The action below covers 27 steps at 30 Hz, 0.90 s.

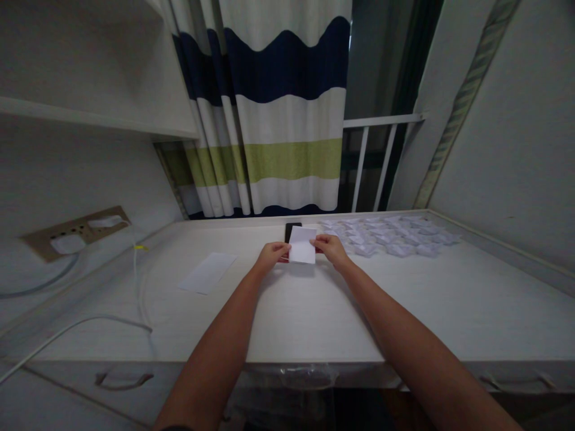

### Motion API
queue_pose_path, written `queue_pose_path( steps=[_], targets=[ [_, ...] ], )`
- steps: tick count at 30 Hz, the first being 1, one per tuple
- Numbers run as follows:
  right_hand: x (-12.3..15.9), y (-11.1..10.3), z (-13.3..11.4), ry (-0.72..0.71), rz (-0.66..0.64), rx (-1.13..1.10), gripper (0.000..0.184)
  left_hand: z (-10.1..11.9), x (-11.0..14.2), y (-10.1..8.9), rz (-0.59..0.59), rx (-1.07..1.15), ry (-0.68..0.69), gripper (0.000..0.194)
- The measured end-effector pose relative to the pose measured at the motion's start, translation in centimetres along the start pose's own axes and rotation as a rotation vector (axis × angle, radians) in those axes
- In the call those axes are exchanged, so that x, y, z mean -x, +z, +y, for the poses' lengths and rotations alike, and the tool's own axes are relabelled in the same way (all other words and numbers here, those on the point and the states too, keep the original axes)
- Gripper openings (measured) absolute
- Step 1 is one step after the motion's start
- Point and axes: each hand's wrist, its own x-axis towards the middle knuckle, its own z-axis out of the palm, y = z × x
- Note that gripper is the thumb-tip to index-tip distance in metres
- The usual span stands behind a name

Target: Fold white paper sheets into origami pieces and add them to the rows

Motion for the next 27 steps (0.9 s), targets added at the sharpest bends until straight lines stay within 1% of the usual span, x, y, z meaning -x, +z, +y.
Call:
queue_pose_path(
  steps=[7,11,17,24,27],
  targets=[
    [0.07,0.17,-0.26,0.009,-0.021,-0.004,0.028,-0.16,-0.24,0.0,0.024,-0.045,0.056,0.036],
    [-0.04,0.17,-0.17,-0.002,-0.004,0.004,0.028,-0.2,-0.23,-0.06,0.039,-0.056,0.075,0.038],
    [-0.13,-0.06,-0.13,-0.016,0.027,-0.005,0.029,-0.33,-0.11,-0.07,-0.06,-0.058,0.008,0.042],
    [-0.1,0.0,-0.22,-0.016,0.025,0.009,0.029,-0.21,-0.24,-0.03,-0.029,-0.071,0.02,0.038],
    [-0.07,-0.09,-0.32,-0.025,0.038,0.023,0.029,-0.31,-0.23,-0.07,-0.051,-0.074,0.03,0.038]
  ],
)
